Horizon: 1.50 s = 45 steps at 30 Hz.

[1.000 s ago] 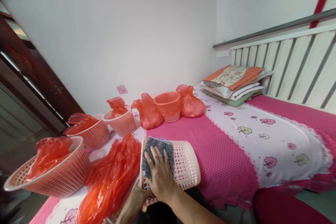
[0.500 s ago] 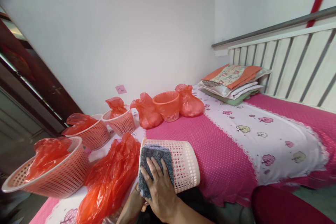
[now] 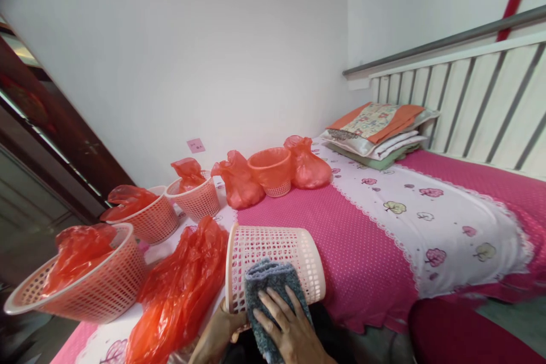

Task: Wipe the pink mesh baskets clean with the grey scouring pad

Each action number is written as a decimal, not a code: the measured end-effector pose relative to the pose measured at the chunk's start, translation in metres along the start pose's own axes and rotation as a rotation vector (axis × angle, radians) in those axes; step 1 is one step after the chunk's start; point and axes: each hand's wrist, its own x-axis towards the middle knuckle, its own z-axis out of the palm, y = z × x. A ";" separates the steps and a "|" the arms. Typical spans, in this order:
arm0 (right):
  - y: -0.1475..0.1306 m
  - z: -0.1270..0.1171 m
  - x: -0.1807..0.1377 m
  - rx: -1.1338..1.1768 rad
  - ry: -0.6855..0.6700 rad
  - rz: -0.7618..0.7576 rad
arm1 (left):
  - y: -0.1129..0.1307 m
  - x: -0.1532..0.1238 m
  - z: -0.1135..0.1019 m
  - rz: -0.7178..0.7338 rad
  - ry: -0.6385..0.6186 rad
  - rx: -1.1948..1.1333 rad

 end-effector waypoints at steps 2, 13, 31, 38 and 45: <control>0.007 -0.001 -0.017 -0.018 0.009 0.043 | 0.004 0.001 -0.002 -0.024 -0.065 -0.022; 0.060 0.004 -0.039 0.010 0.126 0.582 | 0.001 -0.001 -0.011 -0.002 -0.074 -0.009; 0.066 0.006 -0.054 0.033 0.063 0.574 | 0.019 0.037 -0.001 0.058 0.196 0.081; 0.095 0.017 -0.015 0.032 0.150 0.597 | 0.018 0.030 -0.005 0.054 0.134 0.086; 0.090 0.035 0.024 -0.102 0.146 0.611 | 0.020 0.032 -0.002 0.037 0.158 0.077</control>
